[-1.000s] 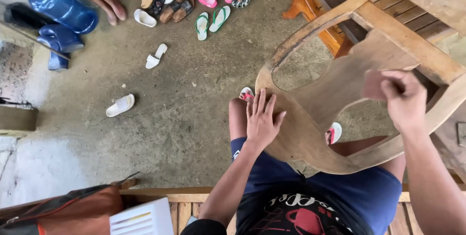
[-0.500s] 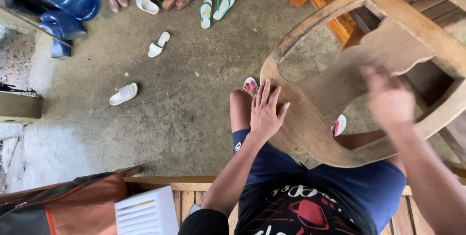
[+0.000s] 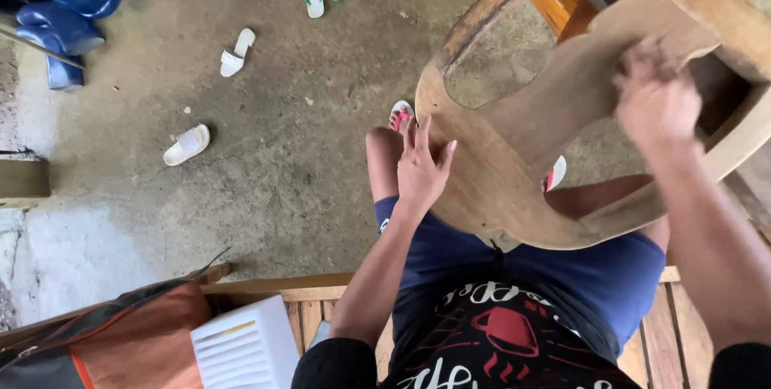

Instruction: Sanding the wooden backrest of a chair with sandpaper.

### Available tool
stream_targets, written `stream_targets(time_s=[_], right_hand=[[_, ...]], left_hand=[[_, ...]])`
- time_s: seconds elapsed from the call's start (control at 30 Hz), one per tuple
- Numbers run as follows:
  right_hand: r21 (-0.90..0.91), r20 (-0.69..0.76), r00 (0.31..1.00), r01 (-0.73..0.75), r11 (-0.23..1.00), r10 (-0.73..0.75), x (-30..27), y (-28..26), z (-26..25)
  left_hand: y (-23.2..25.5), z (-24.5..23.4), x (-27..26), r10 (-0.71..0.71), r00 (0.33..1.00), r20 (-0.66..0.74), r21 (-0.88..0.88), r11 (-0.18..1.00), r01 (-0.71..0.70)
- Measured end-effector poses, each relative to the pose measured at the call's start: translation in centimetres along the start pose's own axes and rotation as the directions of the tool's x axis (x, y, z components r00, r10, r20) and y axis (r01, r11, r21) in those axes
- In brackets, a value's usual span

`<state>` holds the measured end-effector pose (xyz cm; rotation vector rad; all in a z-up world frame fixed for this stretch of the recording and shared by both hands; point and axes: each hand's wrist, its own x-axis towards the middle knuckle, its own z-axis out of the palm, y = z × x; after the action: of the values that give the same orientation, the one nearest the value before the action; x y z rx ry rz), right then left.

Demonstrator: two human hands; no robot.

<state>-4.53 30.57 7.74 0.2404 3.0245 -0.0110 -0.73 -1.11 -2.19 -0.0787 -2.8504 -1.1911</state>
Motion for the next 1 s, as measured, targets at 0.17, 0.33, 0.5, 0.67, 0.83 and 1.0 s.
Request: stream_targets(time_s=[0.17,0.33,0.5,0.67,0.83,1.0], right_hand=[[-0.398,0.079,0.951,0.305,0.865,-0.299,-3.7,-3.5,3.9],[-0.037,-0.472,0.845,0.267,0.963,-0.252,-2.5,0.9,7.0],[-0.092,-0.48,0.797,0.369,0.925,-0.366,-6.7,-4.7,3.7],[-0.22,-0.527,0.766,0.296,0.93,-0.368,-2.2,-3.3,7.2],[-0.203,-0.401,0.857,0.262,0.944,-0.324,-1.8,-1.0,9.1],[-0.129,-0.508,0.73,0.461,0.878,-0.458,-6.8,-8.7,6.9]], left_hand=[[2.7,-2.8,0.6,-0.148,0.982,0.115,-0.055,0.986,0.155],[1.0,-1.5,0.0,-0.172,0.972,0.163,-0.046,0.982,0.181],[0.7,-1.6,0.1,-0.135,0.988,0.075,-0.042,0.99,0.138],[0.1,-0.6,-0.4,-0.085,0.996,0.026,-0.01,0.996,0.086],[-0.8,0.0,-0.7,-0.094,0.994,0.052,-0.017,0.995,0.095],[0.5,-1.0,-0.6,-0.071,0.996,0.048,-0.017,0.997,0.072]])
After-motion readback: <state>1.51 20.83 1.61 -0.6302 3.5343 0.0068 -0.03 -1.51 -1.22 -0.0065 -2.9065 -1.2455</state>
